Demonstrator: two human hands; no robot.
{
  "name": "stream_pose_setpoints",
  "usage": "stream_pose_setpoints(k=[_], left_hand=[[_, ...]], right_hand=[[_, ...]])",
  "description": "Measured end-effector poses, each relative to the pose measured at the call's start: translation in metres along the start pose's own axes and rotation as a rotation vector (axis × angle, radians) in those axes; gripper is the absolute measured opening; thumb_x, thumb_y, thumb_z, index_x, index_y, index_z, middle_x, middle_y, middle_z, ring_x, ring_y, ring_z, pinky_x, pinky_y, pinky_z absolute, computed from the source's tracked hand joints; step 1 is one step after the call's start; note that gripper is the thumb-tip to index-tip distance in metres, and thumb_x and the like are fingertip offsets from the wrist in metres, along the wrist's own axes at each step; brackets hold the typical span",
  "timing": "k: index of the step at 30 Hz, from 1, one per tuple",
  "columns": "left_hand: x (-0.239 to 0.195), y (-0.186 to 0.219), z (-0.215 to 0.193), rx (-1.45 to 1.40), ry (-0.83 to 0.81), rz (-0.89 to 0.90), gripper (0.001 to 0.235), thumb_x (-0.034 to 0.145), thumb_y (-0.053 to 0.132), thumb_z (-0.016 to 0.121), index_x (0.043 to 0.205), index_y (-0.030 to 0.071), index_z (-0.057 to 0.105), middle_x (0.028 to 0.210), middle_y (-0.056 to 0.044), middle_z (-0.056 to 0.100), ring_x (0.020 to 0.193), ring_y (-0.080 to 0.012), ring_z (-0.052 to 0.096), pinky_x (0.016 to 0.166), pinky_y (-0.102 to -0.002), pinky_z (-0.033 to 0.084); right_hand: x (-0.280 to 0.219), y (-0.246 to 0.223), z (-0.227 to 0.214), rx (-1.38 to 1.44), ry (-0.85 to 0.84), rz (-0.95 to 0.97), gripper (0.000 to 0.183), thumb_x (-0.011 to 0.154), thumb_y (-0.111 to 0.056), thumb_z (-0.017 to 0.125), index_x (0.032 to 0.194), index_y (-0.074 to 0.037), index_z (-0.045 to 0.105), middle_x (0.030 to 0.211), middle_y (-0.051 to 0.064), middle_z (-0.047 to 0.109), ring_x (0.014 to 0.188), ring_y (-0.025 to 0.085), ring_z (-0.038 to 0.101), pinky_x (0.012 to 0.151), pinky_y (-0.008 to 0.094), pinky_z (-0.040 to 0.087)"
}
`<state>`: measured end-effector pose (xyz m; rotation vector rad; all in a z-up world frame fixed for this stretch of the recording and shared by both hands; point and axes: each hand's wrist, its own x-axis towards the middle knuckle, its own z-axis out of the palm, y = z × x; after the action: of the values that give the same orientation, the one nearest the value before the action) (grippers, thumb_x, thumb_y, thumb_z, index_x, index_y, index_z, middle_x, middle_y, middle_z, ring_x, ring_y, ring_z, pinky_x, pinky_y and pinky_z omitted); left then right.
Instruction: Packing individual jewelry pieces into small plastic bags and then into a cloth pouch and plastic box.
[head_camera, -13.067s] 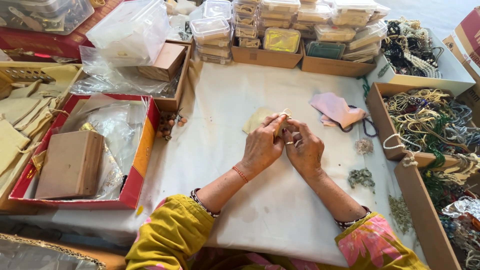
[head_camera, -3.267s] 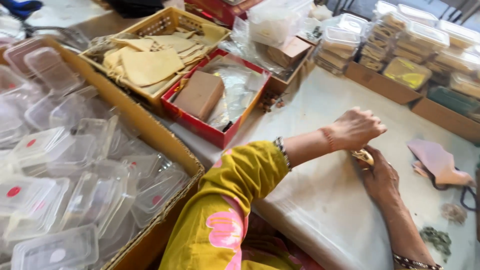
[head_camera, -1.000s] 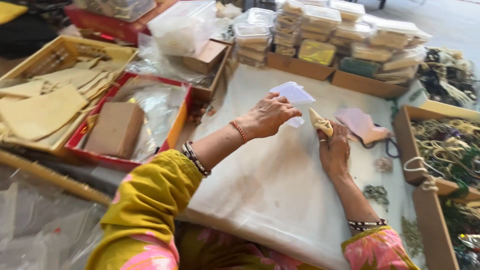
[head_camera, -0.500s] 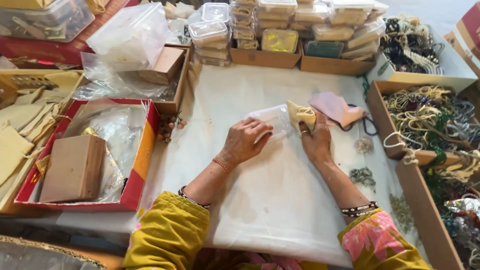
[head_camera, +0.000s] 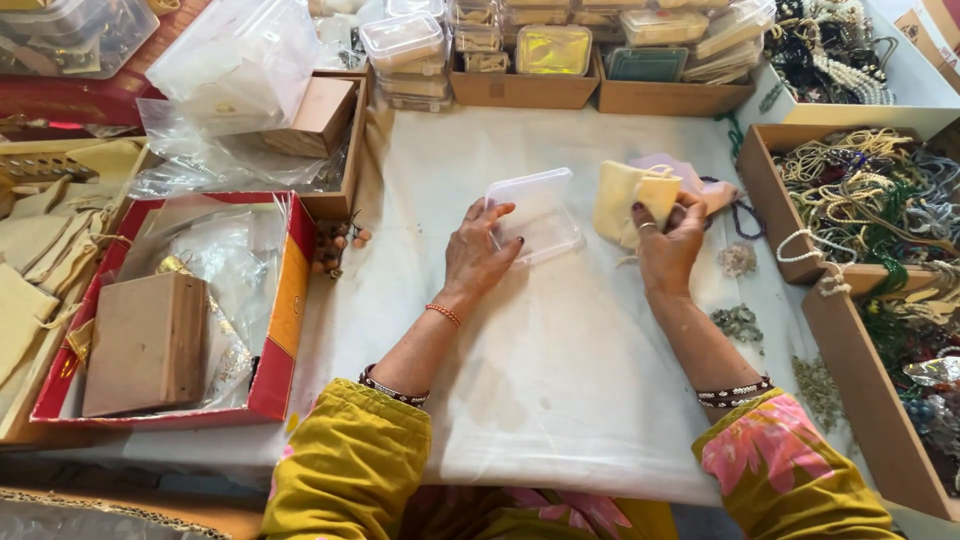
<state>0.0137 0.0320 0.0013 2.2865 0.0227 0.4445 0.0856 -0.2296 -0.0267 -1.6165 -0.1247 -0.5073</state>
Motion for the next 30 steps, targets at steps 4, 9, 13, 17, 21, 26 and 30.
stream_pose_setpoints(k=[4, 9, 13, 17, 21, 26, 30], left_hand=[[0.002, -0.002, 0.007, -0.038, -0.023, 0.044, 0.056, 0.078, 0.019, 0.082, 0.131, 0.021, 0.064, 0.15, -0.014, 0.05, 0.112, -0.0259, 0.07, 0.099, -0.039, 0.055], [0.002, -0.009, 0.015, -0.123, -0.174, 0.099, 0.06, 0.075, 0.003, 0.067, 0.131, 0.024, 0.065, 0.155, -0.007, 0.052, 0.117, -0.0214, 0.07, 0.099, -0.033, 0.058], [0.003, -0.019, 0.021, -0.19, -0.197, 0.116, 0.062, 0.075, 0.0, 0.065, 0.133, 0.023, 0.066, 0.158, -0.008, 0.049, 0.119, -0.0215, 0.071, 0.103, -0.033, 0.057], [0.003, -0.009, 0.013, -0.123, -0.204, 0.186, 0.056, 0.08, 0.005, 0.071, 0.132, 0.026, 0.066, 0.155, -0.005, 0.052, 0.131, -0.0248, 0.06, 0.106, -0.036, 0.053], [0.001, 0.002, 0.006, -0.161, -0.306, 0.087, 0.063, 0.075, 0.006, 0.069, 0.133, 0.027, 0.062, 0.156, -0.004, 0.047, 0.128, -0.0231, 0.062, 0.103, -0.035, 0.053], [0.003, -0.002, 0.01, -0.101, -0.285, 0.125, 0.065, 0.072, 0.007, 0.072, 0.135, 0.023, 0.061, 0.155, -0.005, 0.048, 0.133, -0.0259, 0.056, 0.11, -0.036, 0.048], [0.001, 0.002, 0.008, -0.1, -0.287, 0.134, 0.06, 0.076, 0.01, 0.07, 0.134, 0.023, 0.063, 0.154, -0.005, 0.052, 0.136, -0.0268, 0.054, 0.116, -0.038, 0.045]], right_hand=[[-0.005, -0.009, 0.0, 0.262, 0.036, -0.067, 0.036, 0.101, 0.001, 0.069, 0.126, -0.006, 0.045, 0.118, 0.007, 0.068, 0.109, 0.012, 0.065, 0.096, 0.025, 0.054], [-0.033, -0.035, 0.004, 0.301, -0.171, -0.243, 0.037, 0.103, 0.002, 0.068, 0.133, -0.005, 0.048, 0.124, 0.005, 0.062, 0.113, 0.012, 0.06, 0.098, 0.026, 0.053], [-0.042, -0.059, 0.009, 0.198, -0.382, -0.248, 0.037, 0.098, -0.002, 0.072, 0.131, -0.004, 0.054, 0.123, 0.004, 0.062, 0.116, 0.014, 0.061, 0.102, 0.028, 0.053], [-0.041, -0.073, 0.01, -0.219, -0.45, -0.319, 0.036, 0.09, -0.002, 0.076, 0.124, -0.003, 0.065, 0.112, 0.008, 0.065, 0.104, 0.018, 0.064, 0.091, 0.03, 0.053], [-0.042, -0.07, 0.01, -0.232, -0.315, -0.378, 0.032, 0.094, -0.003, 0.077, 0.124, -0.005, 0.065, 0.113, 0.008, 0.069, 0.101, 0.017, 0.066, 0.089, 0.03, 0.054], [-0.042, -0.059, 0.013, -0.167, -0.337, -0.268, 0.031, 0.096, -0.004, 0.075, 0.124, -0.005, 0.063, 0.113, 0.006, 0.07, 0.099, 0.012, 0.066, 0.088, 0.027, 0.054], [-0.037, -0.041, 0.017, 0.201, -0.482, -0.044, 0.031, 0.097, 0.001, 0.066, 0.127, -0.002, 0.056, 0.122, 0.007, 0.067, 0.113, 0.012, 0.063, 0.1, 0.026, 0.052]])
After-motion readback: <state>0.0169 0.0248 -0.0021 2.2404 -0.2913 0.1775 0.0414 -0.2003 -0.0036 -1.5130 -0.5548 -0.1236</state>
